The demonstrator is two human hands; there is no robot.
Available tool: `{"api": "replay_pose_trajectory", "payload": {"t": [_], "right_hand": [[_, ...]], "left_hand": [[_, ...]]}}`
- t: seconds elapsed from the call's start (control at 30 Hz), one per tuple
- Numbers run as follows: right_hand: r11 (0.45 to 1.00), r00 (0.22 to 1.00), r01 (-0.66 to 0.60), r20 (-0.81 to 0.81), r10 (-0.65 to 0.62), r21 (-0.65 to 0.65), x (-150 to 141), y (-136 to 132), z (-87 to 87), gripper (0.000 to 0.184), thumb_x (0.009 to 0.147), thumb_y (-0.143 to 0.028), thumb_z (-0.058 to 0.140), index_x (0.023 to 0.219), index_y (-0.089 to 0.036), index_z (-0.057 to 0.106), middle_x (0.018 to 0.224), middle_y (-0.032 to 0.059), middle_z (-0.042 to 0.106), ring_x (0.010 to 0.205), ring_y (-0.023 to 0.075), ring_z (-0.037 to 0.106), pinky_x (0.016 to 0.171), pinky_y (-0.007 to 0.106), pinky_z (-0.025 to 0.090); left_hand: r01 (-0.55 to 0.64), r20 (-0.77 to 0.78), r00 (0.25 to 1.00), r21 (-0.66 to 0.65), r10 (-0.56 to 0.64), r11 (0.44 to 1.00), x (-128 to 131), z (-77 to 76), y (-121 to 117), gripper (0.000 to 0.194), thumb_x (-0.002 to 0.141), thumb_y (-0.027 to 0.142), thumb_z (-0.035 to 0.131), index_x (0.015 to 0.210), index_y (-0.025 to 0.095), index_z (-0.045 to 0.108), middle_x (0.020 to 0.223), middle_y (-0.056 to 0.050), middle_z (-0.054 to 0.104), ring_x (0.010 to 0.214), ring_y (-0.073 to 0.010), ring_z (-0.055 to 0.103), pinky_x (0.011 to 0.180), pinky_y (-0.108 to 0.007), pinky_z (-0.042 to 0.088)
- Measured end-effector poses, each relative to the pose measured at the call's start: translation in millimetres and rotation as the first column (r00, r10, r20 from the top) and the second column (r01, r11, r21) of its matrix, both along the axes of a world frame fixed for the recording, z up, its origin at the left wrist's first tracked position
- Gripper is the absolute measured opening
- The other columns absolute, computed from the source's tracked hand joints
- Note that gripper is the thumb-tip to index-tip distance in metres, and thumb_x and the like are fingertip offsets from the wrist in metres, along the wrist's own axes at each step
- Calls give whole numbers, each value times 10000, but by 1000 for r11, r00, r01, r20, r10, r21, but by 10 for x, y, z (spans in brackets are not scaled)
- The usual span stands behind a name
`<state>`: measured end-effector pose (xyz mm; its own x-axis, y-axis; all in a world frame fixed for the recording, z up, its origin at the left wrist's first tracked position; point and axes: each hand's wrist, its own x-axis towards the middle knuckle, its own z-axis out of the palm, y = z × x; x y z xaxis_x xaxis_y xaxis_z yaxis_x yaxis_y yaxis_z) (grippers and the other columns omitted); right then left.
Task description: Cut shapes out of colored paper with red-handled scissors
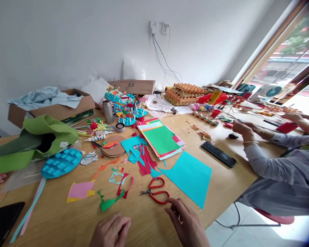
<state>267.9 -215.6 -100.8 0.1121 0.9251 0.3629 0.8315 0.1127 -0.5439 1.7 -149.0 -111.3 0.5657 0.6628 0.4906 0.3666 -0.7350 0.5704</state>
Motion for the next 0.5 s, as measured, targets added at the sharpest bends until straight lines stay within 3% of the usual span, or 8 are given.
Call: {"api": "replay_pose_trajectory", "payload": {"t": [0.07, 0.13, 0.23, 0.33, 0.5], "right_hand": [[1000, 996, 7, 85, -9, 25, 48, 3, -72, 253, 1006, -304, 447, 1212, -221, 567, 983, 69, 691, 811, 174, 681, 699, 247, 564], [997, 976, -73, 205, 67, 21, 69, 114, -86, 323, 992, -223, 429, 1301, -214, 526, 1122, 104, 678, 962, 227, 661, 801, 328, 576], [981, 920, -190, 338, 196, -50, 118, 326, -110, 405, 939, -112, 428, 1324, -190, 525, 1080, 113, 694, 935, 271, 642, 784, 405, 578], [964, 886, -254, 383, 264, -76, 203, 447, -205, 426, 878, -38, 415, 1222, -205, 602, 1048, 102, 693, 921, 274, 637, 770, 403, 577], [952, 870, -303, 396, 295, -45, 282, 487, -310, 530, 839, -1, 388, 1280, -231, 572, 1146, 91, 662, 979, 246, 639, 812, 360, 580]], "left_hand": [[-57, 38, 998, 50, 55, 997, 10, 12, 23, 164, 931, 175, 510, 906, 241, 659, 642, -6, 671, 557, -134, 656, 580, -194, 530], [-95, 44, 995, 68, 92, 993, -7, 29, 0, 171, 920, 181, 521, 878, 248, 673, 614, -1, 660, 536, -134, 652, 578, -198, 536], [-204, 56, 978, 77, 200, 976, -56, 63, -7, 192, 920, 185, 514, 844, 245, 680, 615, -6, 666, 559, -137, 662, 592, -204, 539], [-327, 95, 942, 55, 321, 943, -109, 83, 49, 195, 921, 179, 510, 823, 230, 671, 601, -4, 650, 529, -124, 627, 545, -197, 505], [-500, 195, 845, -44, 498, 865, -161, 76, 137, 142, 920, 184, 532, 853, 209, 655, 655, -5, 660, 517, -106, 581, 500, -193, 457]]}}
